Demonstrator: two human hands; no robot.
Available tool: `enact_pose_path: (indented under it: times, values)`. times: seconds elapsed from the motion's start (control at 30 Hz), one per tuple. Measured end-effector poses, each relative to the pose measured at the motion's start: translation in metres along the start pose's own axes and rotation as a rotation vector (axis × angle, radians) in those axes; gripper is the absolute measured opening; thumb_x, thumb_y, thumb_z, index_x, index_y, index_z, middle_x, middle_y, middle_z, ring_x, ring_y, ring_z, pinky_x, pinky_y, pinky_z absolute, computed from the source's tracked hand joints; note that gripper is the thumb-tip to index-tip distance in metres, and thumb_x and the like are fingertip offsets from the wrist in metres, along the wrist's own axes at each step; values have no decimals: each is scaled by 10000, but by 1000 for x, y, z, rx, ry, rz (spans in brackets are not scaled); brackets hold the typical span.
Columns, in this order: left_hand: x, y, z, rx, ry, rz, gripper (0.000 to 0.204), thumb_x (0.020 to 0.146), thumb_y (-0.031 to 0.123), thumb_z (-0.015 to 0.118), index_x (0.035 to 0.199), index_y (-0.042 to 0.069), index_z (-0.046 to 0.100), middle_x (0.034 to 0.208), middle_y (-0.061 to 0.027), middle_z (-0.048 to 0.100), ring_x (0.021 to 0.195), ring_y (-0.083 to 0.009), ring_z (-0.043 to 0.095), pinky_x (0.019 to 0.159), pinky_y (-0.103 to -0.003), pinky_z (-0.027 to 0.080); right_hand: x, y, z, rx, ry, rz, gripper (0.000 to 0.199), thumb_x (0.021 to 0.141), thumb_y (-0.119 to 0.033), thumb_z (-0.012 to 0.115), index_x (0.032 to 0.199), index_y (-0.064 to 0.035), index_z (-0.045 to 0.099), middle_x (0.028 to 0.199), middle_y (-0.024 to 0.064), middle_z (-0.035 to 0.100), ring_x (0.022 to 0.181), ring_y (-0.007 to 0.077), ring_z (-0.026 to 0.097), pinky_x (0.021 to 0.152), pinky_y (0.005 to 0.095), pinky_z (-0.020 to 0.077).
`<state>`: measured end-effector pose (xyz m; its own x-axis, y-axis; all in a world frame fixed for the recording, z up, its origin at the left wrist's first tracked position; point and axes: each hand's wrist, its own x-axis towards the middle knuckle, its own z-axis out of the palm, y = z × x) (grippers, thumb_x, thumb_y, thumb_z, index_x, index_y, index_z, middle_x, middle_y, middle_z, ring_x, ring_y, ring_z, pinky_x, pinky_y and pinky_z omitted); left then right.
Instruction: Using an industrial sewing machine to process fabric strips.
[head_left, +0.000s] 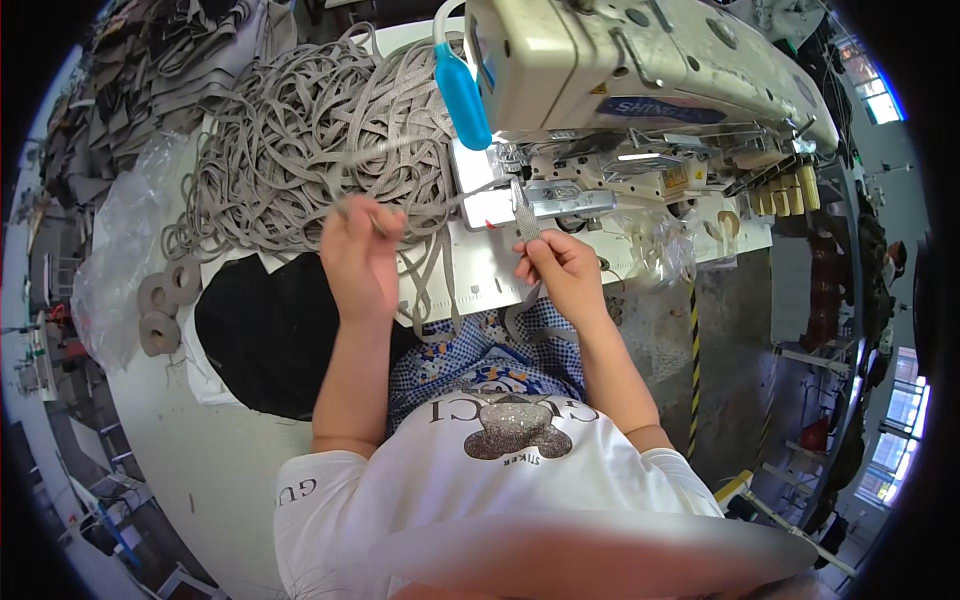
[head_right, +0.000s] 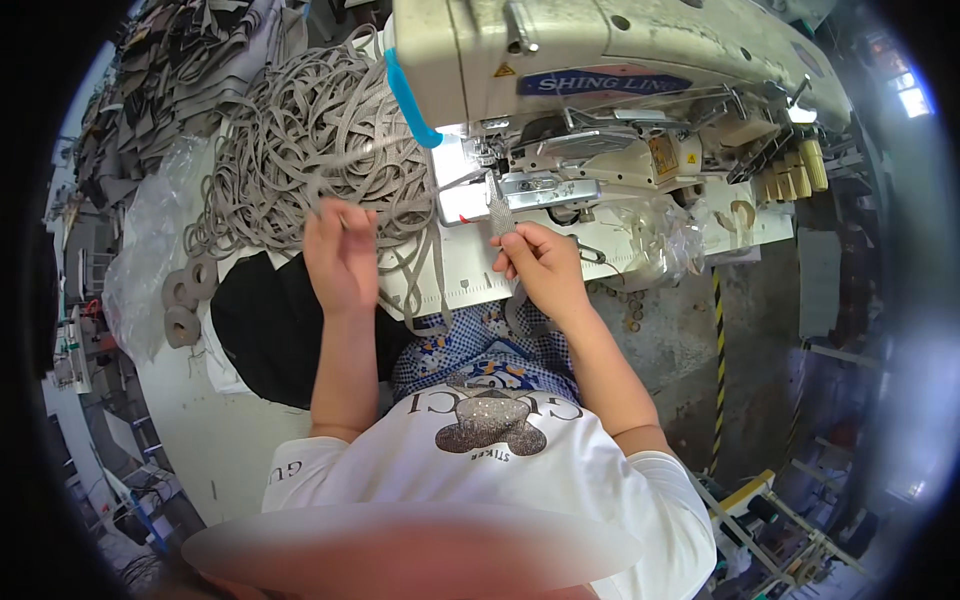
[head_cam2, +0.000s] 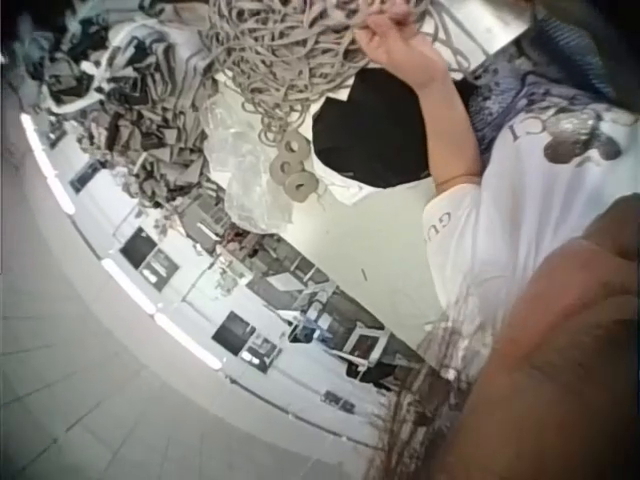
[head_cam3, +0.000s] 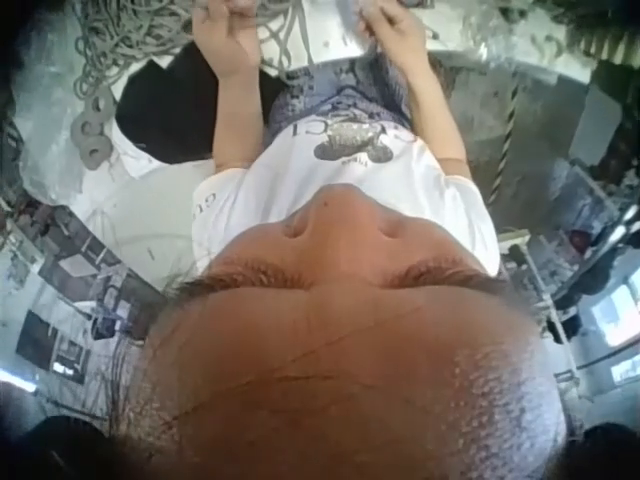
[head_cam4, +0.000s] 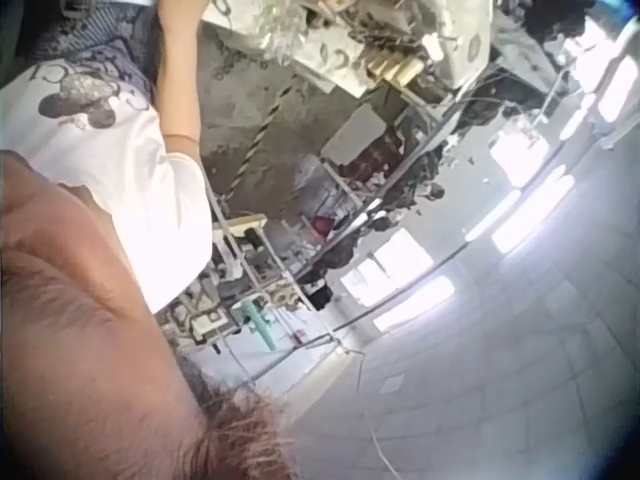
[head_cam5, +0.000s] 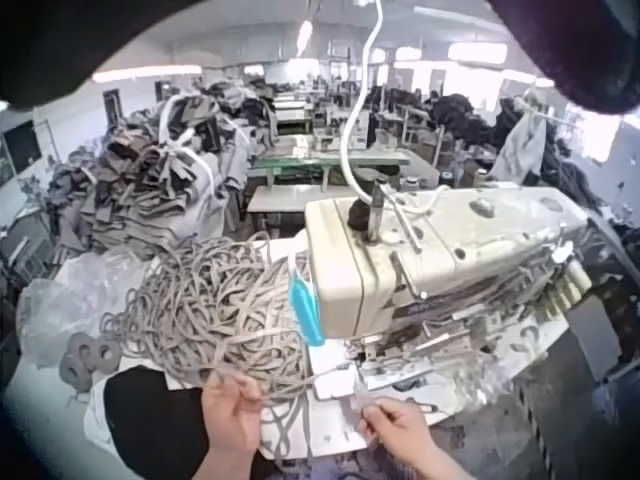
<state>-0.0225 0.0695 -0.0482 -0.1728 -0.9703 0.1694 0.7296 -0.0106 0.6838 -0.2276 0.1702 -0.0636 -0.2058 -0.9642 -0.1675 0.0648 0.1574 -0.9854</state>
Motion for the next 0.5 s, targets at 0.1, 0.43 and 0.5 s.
enact_pose_path:
  times: [0.1,0.43,0.5]
  values:
    - [-42,-6,6,189,-96,29,155,874,143,506,883,-12,515,749,-82,571,707,-160,550,765,-315,426,-3,-6,-3,-484,203,-391,127,818,-102,557,877,2,598,732,82,603,612,166,553,587,242,444]
    - [-56,-8,57,465,-255,-183,111,849,89,539,900,-9,549,831,-102,619,718,-117,566,673,-230,456,0,-49,15,-761,-82,-989,203,689,-18,596,891,-27,587,909,92,601,855,288,554,814,365,420]
    - [-45,-11,61,434,-203,-207,115,849,96,543,904,-5,547,836,-96,621,708,-108,563,663,-224,457,-4,-42,7,-655,-104,-915,213,689,-12,591,901,-20,578,900,100,598,859,290,558,808,352,424]
